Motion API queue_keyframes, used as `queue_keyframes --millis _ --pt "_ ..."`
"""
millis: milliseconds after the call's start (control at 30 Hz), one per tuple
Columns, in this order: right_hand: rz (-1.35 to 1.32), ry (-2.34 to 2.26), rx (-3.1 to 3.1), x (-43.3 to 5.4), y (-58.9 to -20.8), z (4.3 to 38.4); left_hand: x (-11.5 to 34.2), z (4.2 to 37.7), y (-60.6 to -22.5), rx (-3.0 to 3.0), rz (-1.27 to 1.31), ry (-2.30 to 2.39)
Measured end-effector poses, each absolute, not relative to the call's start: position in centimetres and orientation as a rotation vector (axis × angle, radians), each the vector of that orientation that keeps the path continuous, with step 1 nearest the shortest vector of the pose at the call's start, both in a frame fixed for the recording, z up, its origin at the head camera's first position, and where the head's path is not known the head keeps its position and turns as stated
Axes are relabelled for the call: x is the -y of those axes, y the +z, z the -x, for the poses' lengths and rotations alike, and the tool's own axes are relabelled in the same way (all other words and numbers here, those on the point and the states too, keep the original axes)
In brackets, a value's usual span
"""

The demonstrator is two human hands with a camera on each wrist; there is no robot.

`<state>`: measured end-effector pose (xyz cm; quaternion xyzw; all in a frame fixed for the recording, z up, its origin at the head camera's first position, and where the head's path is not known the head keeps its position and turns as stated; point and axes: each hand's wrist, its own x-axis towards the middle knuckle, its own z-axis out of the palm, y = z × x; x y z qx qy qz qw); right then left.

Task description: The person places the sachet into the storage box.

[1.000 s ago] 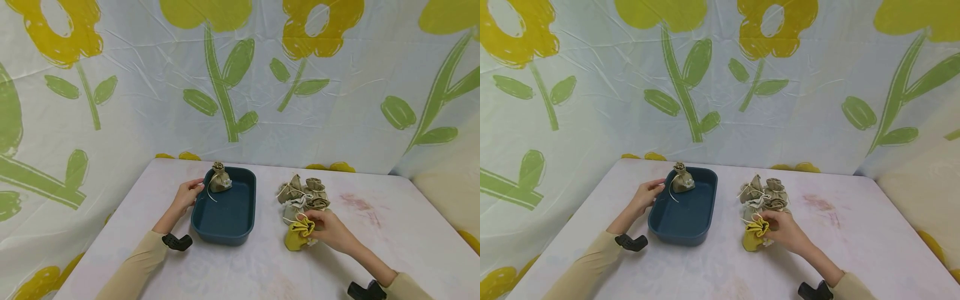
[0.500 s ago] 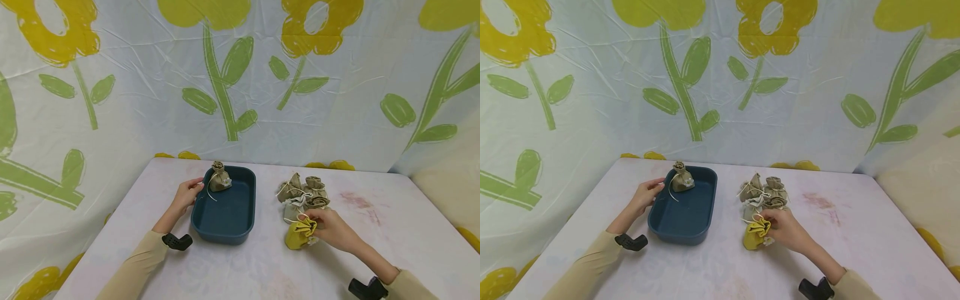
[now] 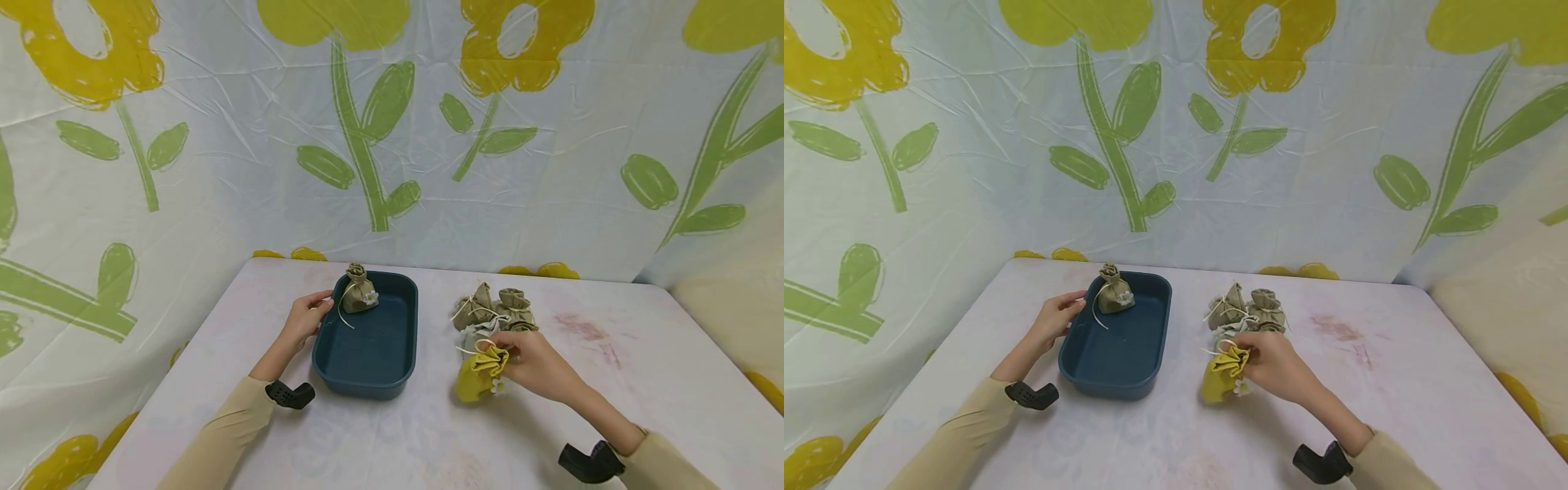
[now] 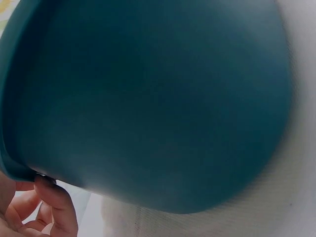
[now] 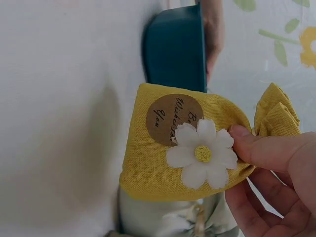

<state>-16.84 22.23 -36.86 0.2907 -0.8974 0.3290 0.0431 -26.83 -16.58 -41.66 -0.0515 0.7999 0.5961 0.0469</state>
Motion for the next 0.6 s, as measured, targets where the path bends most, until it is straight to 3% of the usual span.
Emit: queue_keyframes --millis 600 --pt "-0.888 0.946 2.739 -17.8 -31.9 18.4 16.4 26.8 -41.6 -2.454 0.156 1.801"
